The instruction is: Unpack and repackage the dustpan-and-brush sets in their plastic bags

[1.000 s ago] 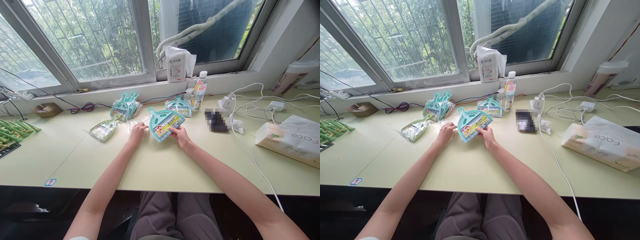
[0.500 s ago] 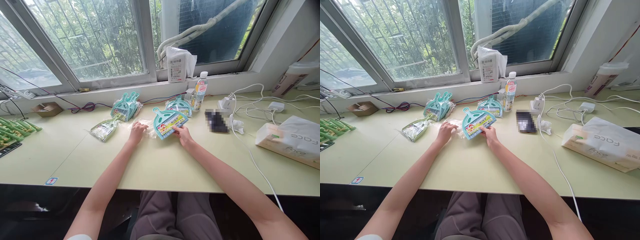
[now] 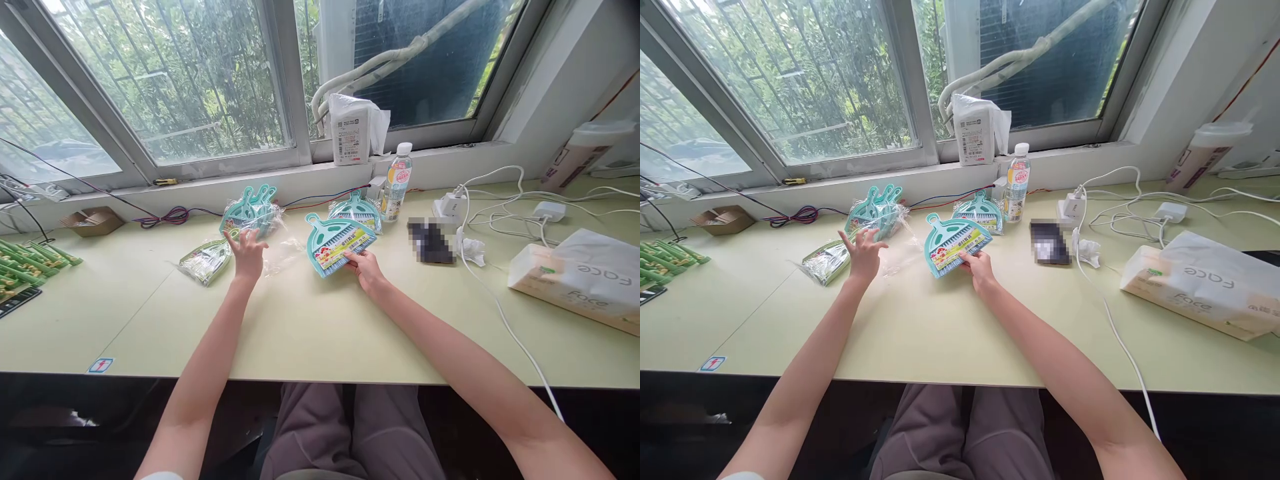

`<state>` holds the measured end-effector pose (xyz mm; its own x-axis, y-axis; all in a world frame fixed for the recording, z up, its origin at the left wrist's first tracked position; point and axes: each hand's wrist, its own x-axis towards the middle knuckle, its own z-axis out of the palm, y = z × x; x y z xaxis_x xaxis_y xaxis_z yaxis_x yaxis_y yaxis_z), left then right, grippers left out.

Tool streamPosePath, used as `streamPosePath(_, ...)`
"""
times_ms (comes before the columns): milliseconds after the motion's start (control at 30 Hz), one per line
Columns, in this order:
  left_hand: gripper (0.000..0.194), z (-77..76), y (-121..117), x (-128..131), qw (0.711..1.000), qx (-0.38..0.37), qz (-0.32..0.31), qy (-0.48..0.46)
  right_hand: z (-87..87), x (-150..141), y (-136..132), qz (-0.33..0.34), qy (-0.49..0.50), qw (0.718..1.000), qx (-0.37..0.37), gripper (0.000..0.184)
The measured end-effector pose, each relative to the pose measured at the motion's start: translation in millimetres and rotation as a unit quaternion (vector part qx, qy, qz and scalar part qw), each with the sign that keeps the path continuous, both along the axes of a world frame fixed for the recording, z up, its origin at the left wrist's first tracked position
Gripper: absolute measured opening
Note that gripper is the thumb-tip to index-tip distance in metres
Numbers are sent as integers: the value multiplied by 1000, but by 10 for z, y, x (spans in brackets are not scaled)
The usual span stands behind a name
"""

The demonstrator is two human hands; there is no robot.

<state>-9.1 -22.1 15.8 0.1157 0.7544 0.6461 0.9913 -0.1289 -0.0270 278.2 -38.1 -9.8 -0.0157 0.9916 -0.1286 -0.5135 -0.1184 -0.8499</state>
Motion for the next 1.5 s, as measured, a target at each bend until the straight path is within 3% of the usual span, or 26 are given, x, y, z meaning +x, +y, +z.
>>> streamPosePath(133, 32, -27, -25, 168, 1000, -26, -1, -12, -13, -4, 5, 3, -8, 1000, -1, 18)
streamPosePath(300, 38, -190, -71, 480, 969, -171, -169, 63, -21, -10, 1, 1, -20, 1000, -6, 13)
streamPosePath(400, 42, -202, -70, 460, 949, -193, -227, 106, -8, -9, -11, 4, -24, 1000, -4, 14)
streamPosePath(600, 45, -87, -9, 181, 982, -106, -133, 79, 8, -14, -21, 6, -32, 999, -8, 14)
streamPosePath(733, 35, -130, -3, 208, 993, -77, -85, 22, -8, -16, -13, 9, -34, 999, -8, 15)
streamPosePath(900, 33, -268, 20, 316, 989, -138, -50, -27, -10, -18, -15, 15, -30, 999, -7, 17)
streamPosePath(1067, 22, -312, 64, 239, 981, -176, -44, -62, -3, -10, -6, 33, -32, 999, -11, 15)
streamPosePath(1233, 22, -248, 49, 194, 985, -158, 2, -73, 48, -7, -10, 125, -36, 991, -25, 12)
streamPosePath(1367, 27, -188, 23, 197, 991, -103, 27, -76, 101, -1, -26, 171, -55, 983, -43, 14)
streamPosePath(1500, 25, -127, 8, 173, 992, -11, 79, -100, 120, 74, 17, 174, -83, 981, -1, 13)
